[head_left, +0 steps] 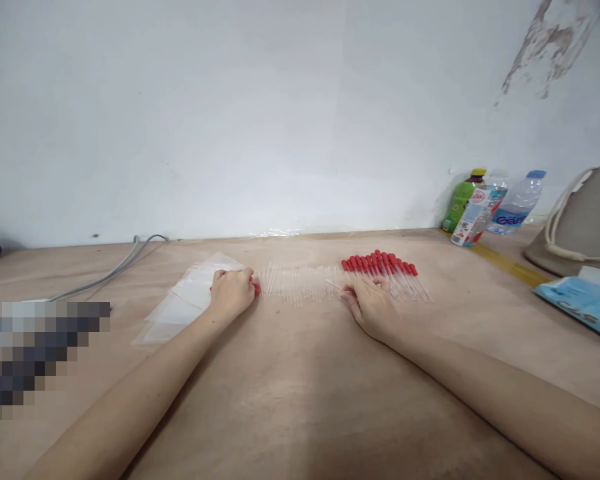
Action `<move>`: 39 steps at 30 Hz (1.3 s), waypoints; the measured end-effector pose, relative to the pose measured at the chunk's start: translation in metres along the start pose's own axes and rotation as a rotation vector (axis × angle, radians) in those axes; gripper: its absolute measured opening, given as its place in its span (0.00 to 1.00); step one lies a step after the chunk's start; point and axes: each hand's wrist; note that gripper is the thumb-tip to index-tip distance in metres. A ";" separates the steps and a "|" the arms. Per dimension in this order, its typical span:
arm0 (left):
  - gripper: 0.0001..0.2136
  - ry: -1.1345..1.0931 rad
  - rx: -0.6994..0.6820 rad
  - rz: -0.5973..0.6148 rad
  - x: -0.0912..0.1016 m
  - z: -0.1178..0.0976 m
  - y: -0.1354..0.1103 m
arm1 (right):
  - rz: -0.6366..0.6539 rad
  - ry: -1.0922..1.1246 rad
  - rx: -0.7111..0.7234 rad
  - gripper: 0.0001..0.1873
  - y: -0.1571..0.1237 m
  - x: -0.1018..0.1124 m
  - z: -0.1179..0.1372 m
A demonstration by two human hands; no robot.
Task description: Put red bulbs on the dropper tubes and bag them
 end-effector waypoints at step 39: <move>0.10 -0.931 -0.268 0.024 -0.022 -0.073 -0.037 | 0.058 0.284 0.169 0.08 0.003 0.008 0.014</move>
Point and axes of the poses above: each hand's wrist, its own y-axis towards the middle knuckle, its own x-axis out of the back of the hand, z = x × y, and after that the axes turned 15 degrees about -y, right-handed
